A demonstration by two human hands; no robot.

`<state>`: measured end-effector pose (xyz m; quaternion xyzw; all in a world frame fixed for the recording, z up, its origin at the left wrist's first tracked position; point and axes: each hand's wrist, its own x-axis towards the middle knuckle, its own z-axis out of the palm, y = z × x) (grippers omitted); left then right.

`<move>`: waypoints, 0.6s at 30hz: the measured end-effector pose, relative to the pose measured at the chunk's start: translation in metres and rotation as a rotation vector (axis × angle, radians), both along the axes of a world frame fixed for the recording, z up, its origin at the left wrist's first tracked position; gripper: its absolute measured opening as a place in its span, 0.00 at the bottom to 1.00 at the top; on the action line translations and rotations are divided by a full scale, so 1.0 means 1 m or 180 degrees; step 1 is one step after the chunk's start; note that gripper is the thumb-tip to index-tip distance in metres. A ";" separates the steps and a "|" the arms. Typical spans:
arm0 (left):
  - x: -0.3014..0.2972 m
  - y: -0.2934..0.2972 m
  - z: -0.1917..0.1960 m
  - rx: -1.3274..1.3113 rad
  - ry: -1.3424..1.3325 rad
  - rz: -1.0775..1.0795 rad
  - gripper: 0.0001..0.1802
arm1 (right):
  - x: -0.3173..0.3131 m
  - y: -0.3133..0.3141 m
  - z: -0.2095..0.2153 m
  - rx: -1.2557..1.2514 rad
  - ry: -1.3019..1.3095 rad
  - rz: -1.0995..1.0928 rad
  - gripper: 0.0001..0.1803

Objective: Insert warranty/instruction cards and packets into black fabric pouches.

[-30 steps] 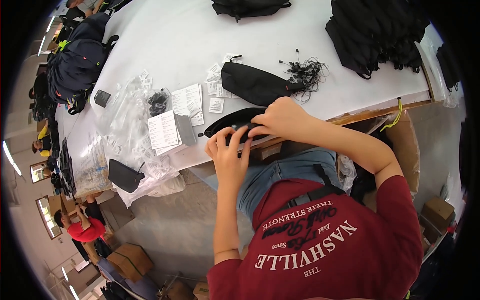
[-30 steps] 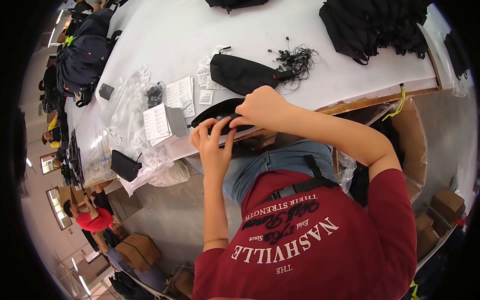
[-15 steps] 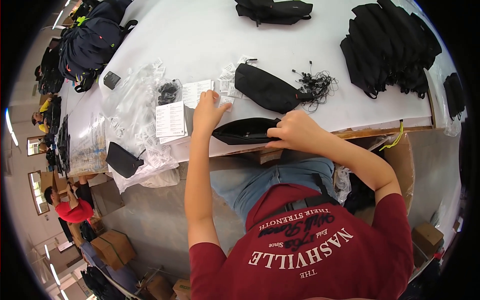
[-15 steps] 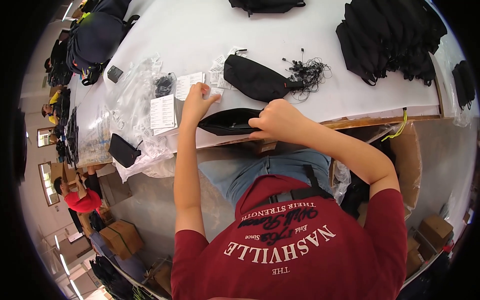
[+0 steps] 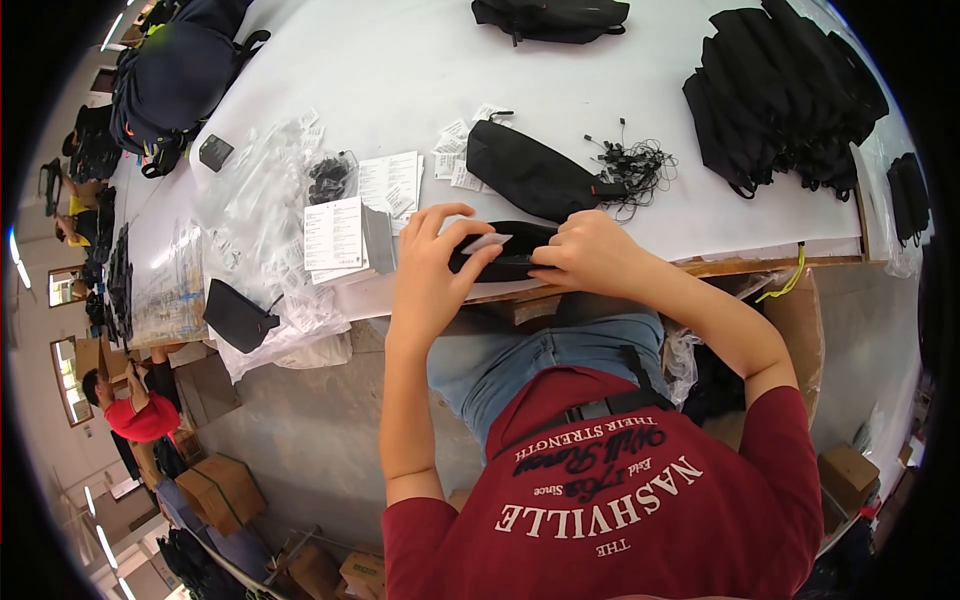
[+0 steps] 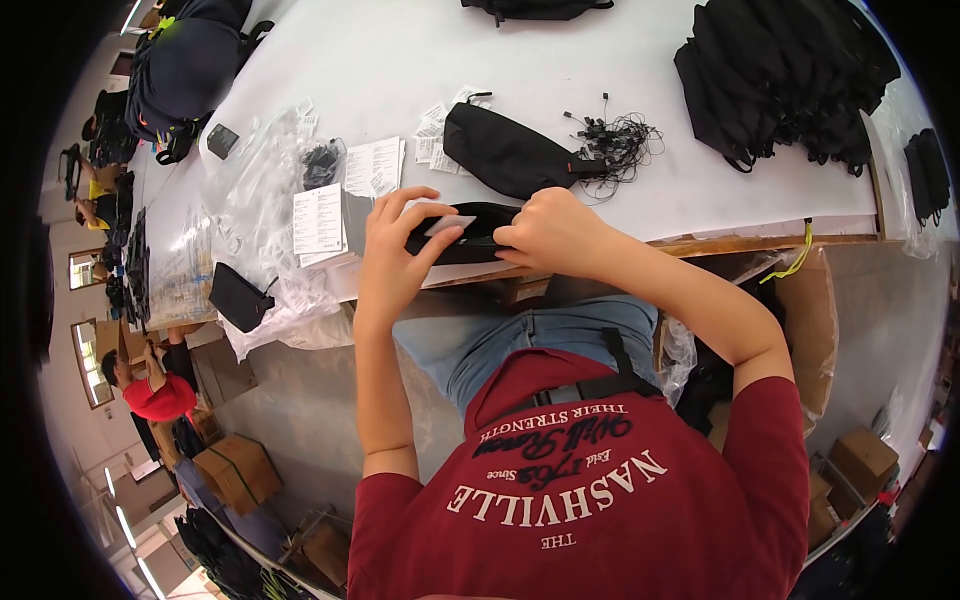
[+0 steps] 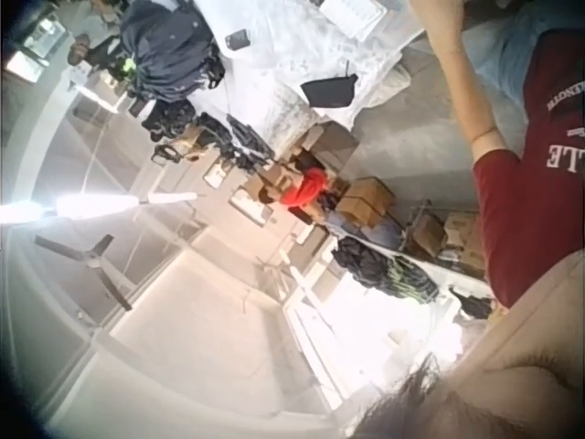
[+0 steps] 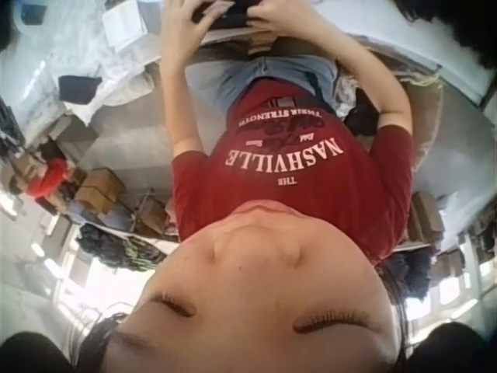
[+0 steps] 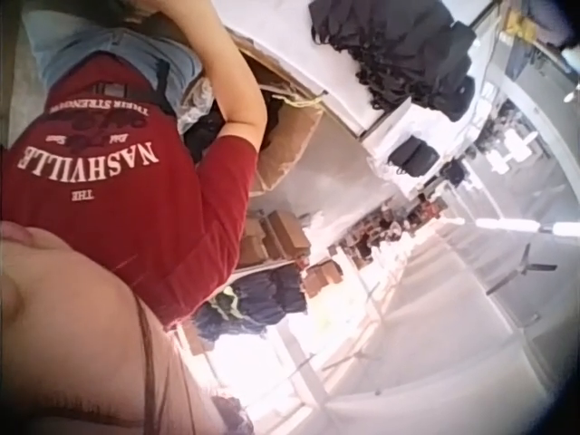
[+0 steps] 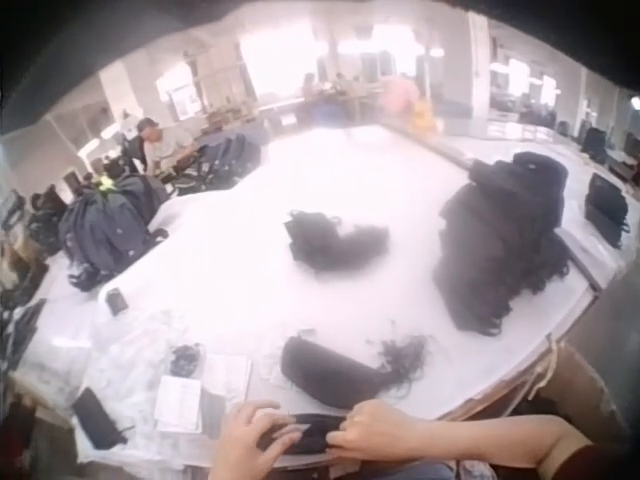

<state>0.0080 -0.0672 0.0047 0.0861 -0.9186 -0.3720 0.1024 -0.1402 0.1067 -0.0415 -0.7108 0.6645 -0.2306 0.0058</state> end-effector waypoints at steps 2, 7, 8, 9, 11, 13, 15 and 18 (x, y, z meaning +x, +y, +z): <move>0.008 0.009 -0.002 -0.0689 0.0247 0.0705 0.18 | 0.002 0.001 0.001 -0.0069 -0.0035 -0.0001 0.11; 0.027 0.033 -0.030 0.0603 0.1542 0.2244 0.20 | 0.010 0.001 0.017 -0.0372 -0.0238 -0.0201 0.08; 0.031 0.038 -0.034 0.0603 0.1542 0.2252 0.20 | 0.011 0.000 0.019 -0.0459 -0.0313 -0.0262 0.07; 0.033 0.046 -0.034 0.0186 0.1481 0.2192 0.18 | 0.012 0.000 0.020 -0.0532 -0.0394 -0.0314 0.07; 0.032 0.059 -0.033 -0.0372 0.1483 0.2061 0.18 | 0.014 0.001 0.023 -0.0541 -0.0454 -0.0306 0.07; 0.027 0.063 -0.031 -0.0389 0.1430 0.1950 0.18 | 0.015 -0.001 0.027 -0.0581 -0.0507 -0.0288 0.08; 0.022 0.066 -0.028 -0.0267 0.1431 0.1870 0.15 | 0.016 0.000 0.030 -0.0559 -0.0576 -0.0297 0.08; 0.023 0.059 -0.033 -0.0585 0.1497 0.1734 0.11 | 0.017 0.003 0.037 -0.0547 -0.0573 -0.0342 0.08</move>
